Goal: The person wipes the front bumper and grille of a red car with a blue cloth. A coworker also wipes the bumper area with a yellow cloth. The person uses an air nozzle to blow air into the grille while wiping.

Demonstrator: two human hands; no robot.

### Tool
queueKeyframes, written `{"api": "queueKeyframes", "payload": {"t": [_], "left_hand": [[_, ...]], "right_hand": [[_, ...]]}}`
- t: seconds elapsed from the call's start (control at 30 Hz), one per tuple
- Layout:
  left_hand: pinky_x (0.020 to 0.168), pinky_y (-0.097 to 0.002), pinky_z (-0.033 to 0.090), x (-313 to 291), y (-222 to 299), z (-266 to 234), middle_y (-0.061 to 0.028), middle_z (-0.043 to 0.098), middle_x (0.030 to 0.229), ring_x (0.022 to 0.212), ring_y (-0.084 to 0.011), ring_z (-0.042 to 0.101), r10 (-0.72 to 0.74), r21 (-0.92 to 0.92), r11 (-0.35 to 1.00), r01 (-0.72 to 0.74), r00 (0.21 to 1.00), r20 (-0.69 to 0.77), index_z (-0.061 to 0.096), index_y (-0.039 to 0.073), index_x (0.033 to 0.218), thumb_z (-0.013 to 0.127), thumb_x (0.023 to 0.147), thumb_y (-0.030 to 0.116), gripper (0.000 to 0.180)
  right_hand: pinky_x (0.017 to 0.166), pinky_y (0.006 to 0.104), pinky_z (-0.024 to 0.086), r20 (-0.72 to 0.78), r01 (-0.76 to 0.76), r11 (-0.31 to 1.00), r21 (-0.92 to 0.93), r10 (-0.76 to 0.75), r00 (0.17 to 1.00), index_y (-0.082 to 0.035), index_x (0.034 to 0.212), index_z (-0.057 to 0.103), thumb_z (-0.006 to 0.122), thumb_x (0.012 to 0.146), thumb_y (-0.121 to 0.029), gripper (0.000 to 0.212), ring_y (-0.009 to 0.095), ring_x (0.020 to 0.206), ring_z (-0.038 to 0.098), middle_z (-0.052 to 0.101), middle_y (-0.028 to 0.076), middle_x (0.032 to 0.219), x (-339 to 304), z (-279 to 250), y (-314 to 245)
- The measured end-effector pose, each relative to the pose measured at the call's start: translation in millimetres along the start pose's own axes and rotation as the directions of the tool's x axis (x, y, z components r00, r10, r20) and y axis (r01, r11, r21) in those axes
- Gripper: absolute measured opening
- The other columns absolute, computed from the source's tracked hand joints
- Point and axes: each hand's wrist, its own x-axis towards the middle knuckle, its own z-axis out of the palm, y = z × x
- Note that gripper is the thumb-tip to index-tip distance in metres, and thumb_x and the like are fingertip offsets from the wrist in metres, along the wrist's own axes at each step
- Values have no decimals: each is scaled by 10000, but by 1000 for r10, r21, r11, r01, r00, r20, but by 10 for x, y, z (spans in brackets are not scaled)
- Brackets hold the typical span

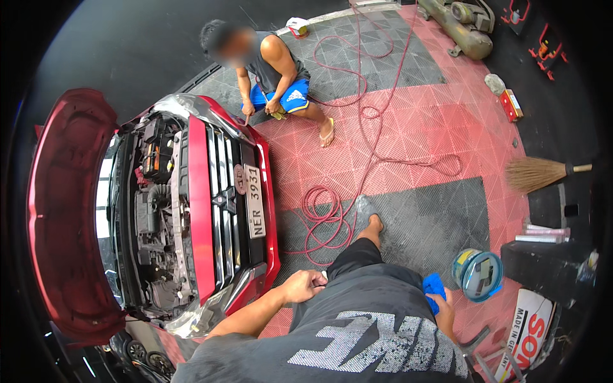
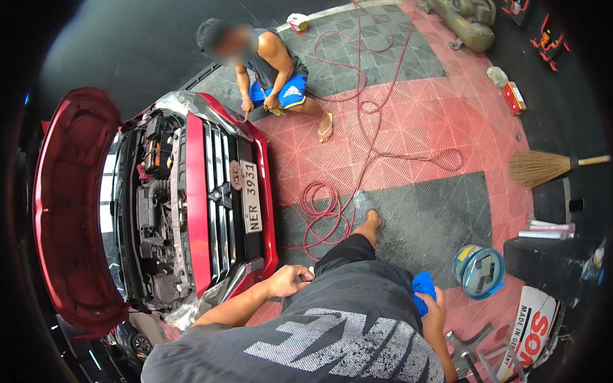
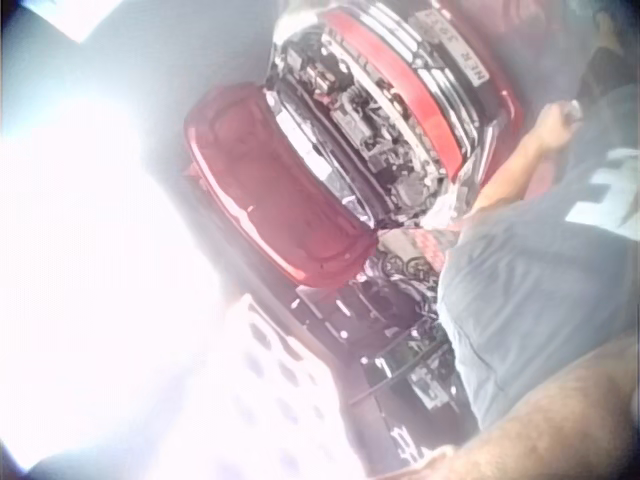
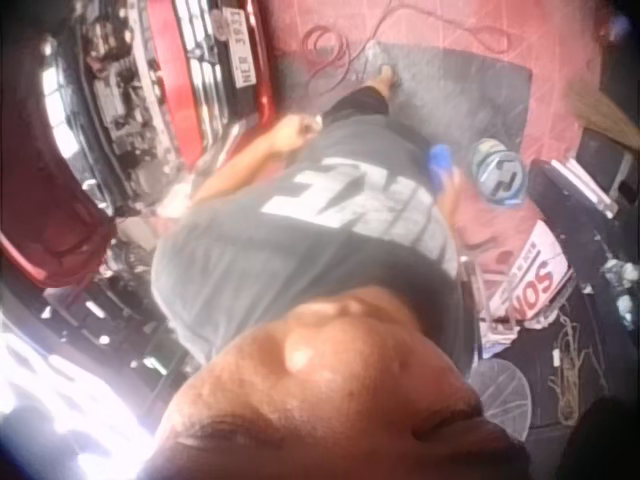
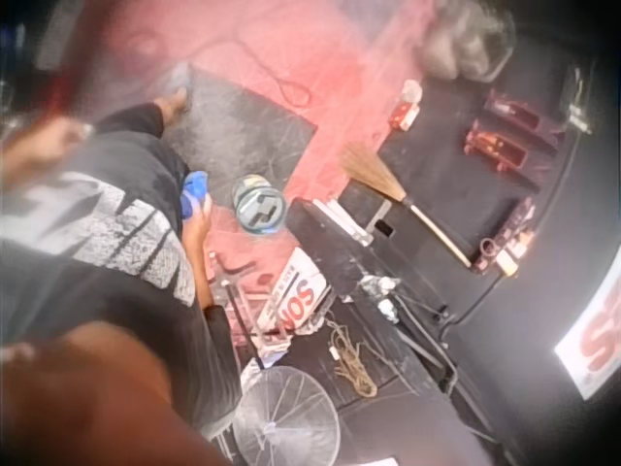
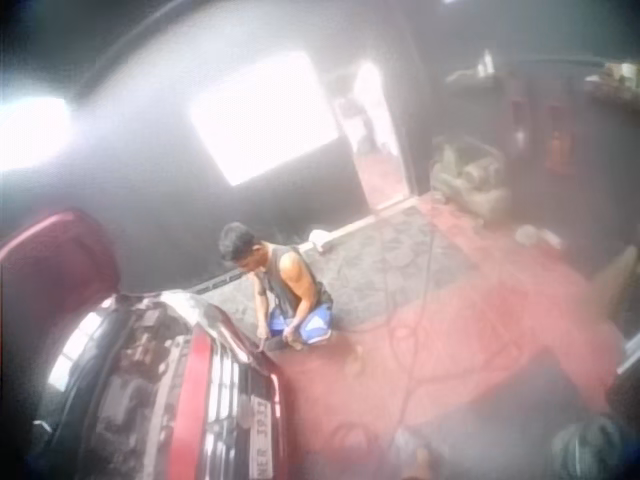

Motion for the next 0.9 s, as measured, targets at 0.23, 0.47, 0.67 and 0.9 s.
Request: {"api": "queueKeyframes", "payload": {"t": [0.23, 0.47, 0.67, 0.9], "left_hand": [[821, -372, 601, 756, 564, -963, -160, 771, 1037, 913, -291, 765, 29, 8, 1000, -29, 991, -132, 763, 8, 1050, 729, 909, 65, 156], [682, -334, 562, 946, 950, -1500, -133, 739, 912, 743, -207, 722, -146, -182, 979, 87, 928, -342, 750, 0, 994, 710, 946, 62, 88], [649, -319, 546, 1549, 1145, -1578, -134, 738, 908, 713, -164, 699, -321, -294, 935, 201, 831, -453, 754, -7, 993, 724, 932, 70, 103], [608, -284, 488, 2326, 1908, -1703, -50, 694, 753, 674, -77, 591, -556, -581, 791, 192, 622, -552, 736, -31, 983, 723, 942, 63, 103]], "right_hand": [[986, 478, 489, 42, 215, 947, -238, -211, 977, -145, 1068, 768, 801, 743, -17, 351, 426, 1171, 617, 634, 180, 1287, 1699, -314, -503], [894, 496, 510, 125, 514, 808, -288, -501, 857, -202, 1065, 768, 791, 712, -39, 389, 390, 1096, 642, 642, 159, 1248, 3290, -348, -1036], [888, 485, 533, 116, 444, 870, -212, -429, 896, -211, 983, 779, 839, 688, -96, 323, 384, 1097, 660, 655, 143, 1232, 4431, -511, -1033], [900, 487, 524, 280, 640, 763, -84, -599, 750, -204, 982, 779, 842, 692, -150, 301, 363, 1087, 660, 654, 126, 1230, 6374, -815, -1579]]}}
